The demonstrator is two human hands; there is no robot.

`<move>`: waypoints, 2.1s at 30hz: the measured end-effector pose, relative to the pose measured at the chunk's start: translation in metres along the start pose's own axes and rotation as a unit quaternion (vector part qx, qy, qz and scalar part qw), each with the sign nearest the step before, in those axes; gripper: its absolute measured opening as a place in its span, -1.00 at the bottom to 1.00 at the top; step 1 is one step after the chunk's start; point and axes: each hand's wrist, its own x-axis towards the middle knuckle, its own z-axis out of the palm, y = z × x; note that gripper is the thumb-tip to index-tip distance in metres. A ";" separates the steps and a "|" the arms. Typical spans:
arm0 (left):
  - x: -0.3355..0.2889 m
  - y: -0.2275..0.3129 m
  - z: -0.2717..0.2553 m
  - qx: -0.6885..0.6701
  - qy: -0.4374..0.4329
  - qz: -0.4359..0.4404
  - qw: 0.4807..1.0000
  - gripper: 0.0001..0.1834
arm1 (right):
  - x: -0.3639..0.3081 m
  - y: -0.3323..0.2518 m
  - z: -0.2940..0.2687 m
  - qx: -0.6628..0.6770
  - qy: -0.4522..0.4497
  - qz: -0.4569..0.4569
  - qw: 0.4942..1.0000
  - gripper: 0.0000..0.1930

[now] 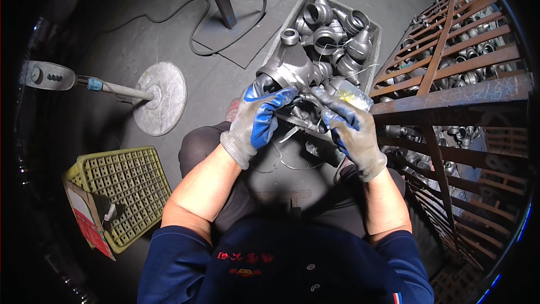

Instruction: The person mixes putty on a metal plate using a scraper. The person then retrieves metal castings from a basket, applies putty to their surfaces using the scraper while turning them by hand, and places the castings into a storage rack.

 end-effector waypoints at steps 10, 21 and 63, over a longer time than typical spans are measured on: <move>0.001 -0.012 0.007 0.113 0.126 0.046 0.985 -0.83 | 0.007 0.004 -0.010 0.219 0.087 0.063 0.970 -0.62; 0.000 -0.007 0.004 0.032 0.049 -0.070 0.996 -0.81 | 0.011 0.006 -0.014 0.248 0.123 0.087 0.957 -0.72; 0.008 -0.023 0.003 0.553 -0.160 0.273 0.771 -0.42 | 0.019 0.014 -0.030 0.148 0.172 -0.013 0.974 -0.76</move>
